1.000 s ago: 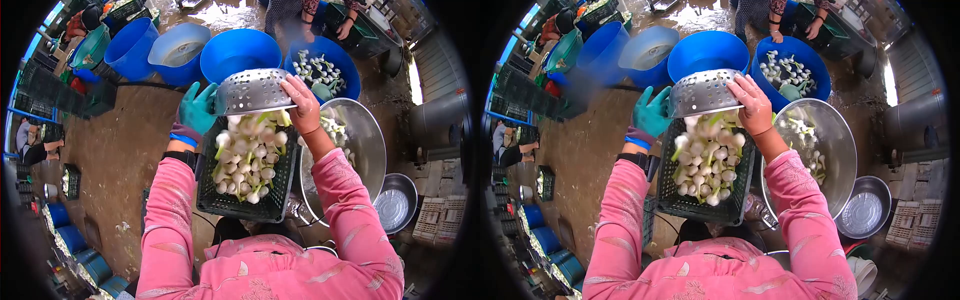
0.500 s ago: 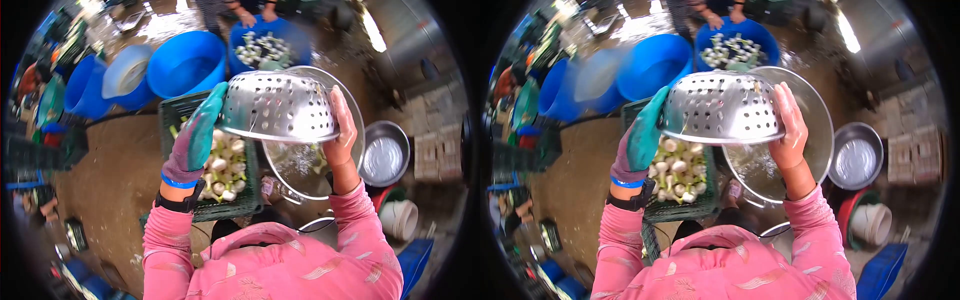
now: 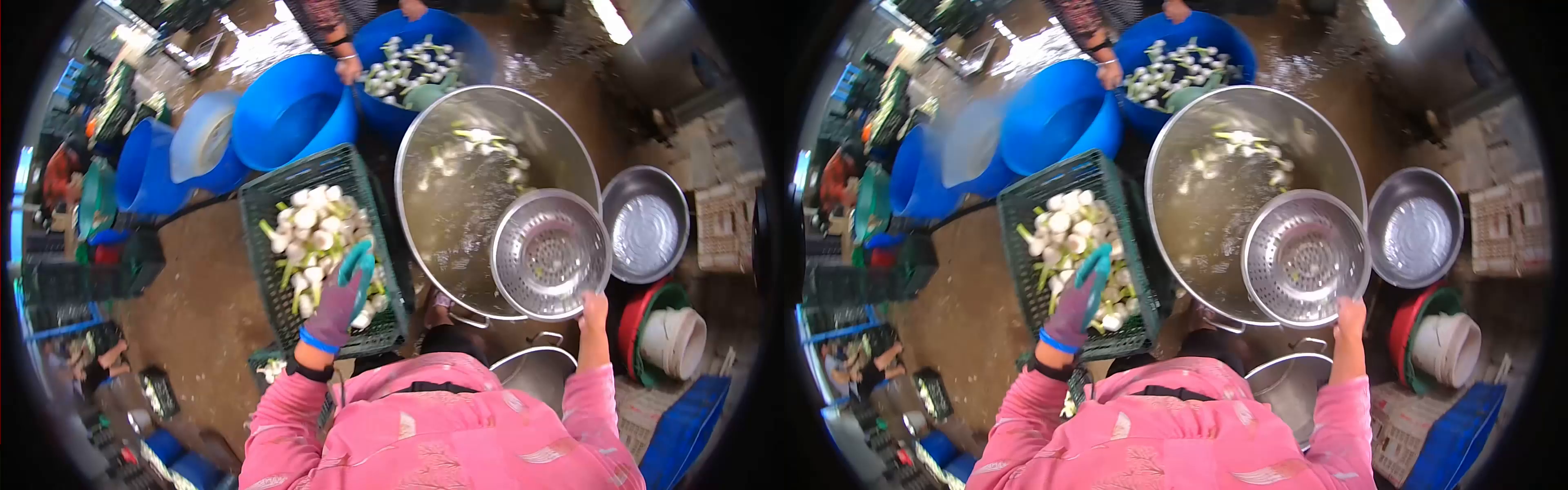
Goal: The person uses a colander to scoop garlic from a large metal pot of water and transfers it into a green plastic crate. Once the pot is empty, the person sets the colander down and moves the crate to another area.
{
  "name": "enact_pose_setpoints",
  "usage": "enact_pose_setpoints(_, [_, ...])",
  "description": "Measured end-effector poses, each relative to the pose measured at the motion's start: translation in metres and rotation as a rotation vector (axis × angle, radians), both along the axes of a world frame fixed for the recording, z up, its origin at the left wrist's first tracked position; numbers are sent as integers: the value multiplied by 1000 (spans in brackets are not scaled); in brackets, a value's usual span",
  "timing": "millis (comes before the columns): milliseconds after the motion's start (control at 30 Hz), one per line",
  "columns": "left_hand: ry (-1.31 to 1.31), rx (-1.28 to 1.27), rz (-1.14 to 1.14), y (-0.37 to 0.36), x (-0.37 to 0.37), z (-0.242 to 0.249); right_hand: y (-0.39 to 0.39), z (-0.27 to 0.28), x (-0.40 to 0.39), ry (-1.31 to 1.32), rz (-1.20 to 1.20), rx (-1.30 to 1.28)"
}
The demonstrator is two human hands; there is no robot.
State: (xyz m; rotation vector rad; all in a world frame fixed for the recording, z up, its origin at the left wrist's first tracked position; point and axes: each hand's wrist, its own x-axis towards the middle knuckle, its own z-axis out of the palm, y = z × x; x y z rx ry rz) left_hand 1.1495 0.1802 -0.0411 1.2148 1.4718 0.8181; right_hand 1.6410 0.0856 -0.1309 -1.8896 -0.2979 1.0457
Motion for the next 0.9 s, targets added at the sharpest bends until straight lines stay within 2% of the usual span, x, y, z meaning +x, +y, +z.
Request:
enact_pose_setpoints(33, [128,-9,8,-18,-8,11,-2,12,-19,44,-99,-149])
enact_pose_setpoints(67, [183,-19,34,-43,-20,-1,-8,8,-25,165,-189,-141])
enact_pose_setpoints(100, [231,-24,56,-66,-32,-17,-16,-8,-21,299,-171,-145])
enact_pose_setpoints(167, [362,-27,23,-96,-48,-26,-7,4,-53,354,-217,-164])
enact_pose_setpoints(233, [509,-45,-13,-123,-60,-31,4,13,-77,416,-146,-168])
enact_pose_setpoints(300, [661,-59,-78,-141,-67,-39,17,27,-109,546,-170,-102])
enact_pose_setpoints(333, [667,-68,-72,-150,-69,-50,15,11,-106,648,-78,-80])
enact_pose_setpoints(433, [644,-234,-198,-162,-77,-57,20,25,-143,767,-109,-169])
enact_pose_setpoints(500, [682,-126,-233,-169,-83,-62,15,29,-155,995,-135,-175])
enact_pose_setpoints(533, [704,-77,-246,-173,-84,-61,13,28,-157,937,-128,-173])
enact_pose_setpoints(667, [589,-141,-269,-170,-92,-46,-5,20,-153,738,-128,-206])
enact_pose_setpoints(733, [548,-145,-272,-170,-98,-46,-14,35,-160,575,-180,-260])
enact_pose_setpoints(900, [530,-97,-330,-181,-131,-37,-42,46,-173,436,-228,-259])
